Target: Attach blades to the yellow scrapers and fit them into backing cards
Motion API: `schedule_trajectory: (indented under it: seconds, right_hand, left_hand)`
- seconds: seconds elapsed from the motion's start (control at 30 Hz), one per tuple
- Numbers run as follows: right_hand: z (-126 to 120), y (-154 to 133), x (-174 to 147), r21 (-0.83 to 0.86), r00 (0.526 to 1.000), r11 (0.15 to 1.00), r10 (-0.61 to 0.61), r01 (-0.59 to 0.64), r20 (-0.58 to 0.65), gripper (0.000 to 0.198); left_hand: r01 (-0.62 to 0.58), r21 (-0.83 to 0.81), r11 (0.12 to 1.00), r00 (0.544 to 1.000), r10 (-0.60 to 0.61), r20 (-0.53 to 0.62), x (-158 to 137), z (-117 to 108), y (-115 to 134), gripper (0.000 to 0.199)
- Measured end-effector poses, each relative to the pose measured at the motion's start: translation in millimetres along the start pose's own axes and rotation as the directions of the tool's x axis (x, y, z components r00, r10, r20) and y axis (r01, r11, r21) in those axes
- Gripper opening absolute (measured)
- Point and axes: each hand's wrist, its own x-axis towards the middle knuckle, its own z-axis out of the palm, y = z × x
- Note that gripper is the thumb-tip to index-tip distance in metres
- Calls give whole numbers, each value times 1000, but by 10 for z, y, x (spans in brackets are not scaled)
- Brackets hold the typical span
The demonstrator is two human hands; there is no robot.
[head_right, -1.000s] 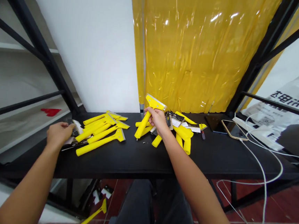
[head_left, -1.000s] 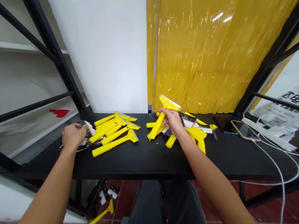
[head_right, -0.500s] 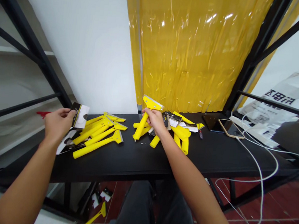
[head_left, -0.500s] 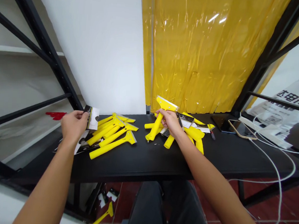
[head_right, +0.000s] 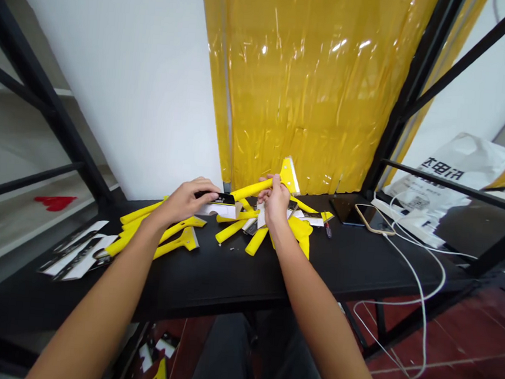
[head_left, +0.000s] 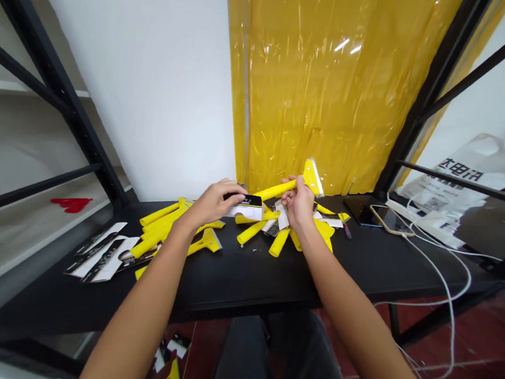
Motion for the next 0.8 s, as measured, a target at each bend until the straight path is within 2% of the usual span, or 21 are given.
schedule_trajectory:
  seconds: [0.1, 0.2, 0.33, 0.5, 0.6, 0.73, 0.8]
  right_hand:
    - [-18, -5, 18, -18, 996, 996, 83, -83, 44, 38]
    - [1, 46, -16, -63, 983, 989, 138, -131, 124, 35]
    - [52, 114, -94, -117, 950, 974, 216, -193, 225, 32]
    - [75, 120, -137, -100, 917, 957, 289, -272, 276, 28]
    - [52, 94, -115, -90, 897, 937, 350, -338, 270, 27]
    - [25, 75, -73, -47, 884, 906, 422, -422, 199, 22]
    - [18, 84, -60, -31, 878, 893, 447, -448, 173, 19]
  left_hand:
    - [-106, 43, 993, 994, 104, 28, 137, 183, -61, 20]
    - [-165, 140, 976, 983, 175, -61, 169, 337, -155, 18]
    - [-187, 264, 946, 952, 241, -187, 104, 463, -219, 17]
    - [-195, 357, 914, 934, 284, -217, 26, 559, -171, 15]
    - [-217, 368, 904, 917, 318, -240, 13, 587, -155, 16]
    - [-235, 392, 890, 888, 360, -285, 5, 581, -137, 17]
    - [-250, 422, 872, 882, 385, -273, -4, 576, -115, 17]
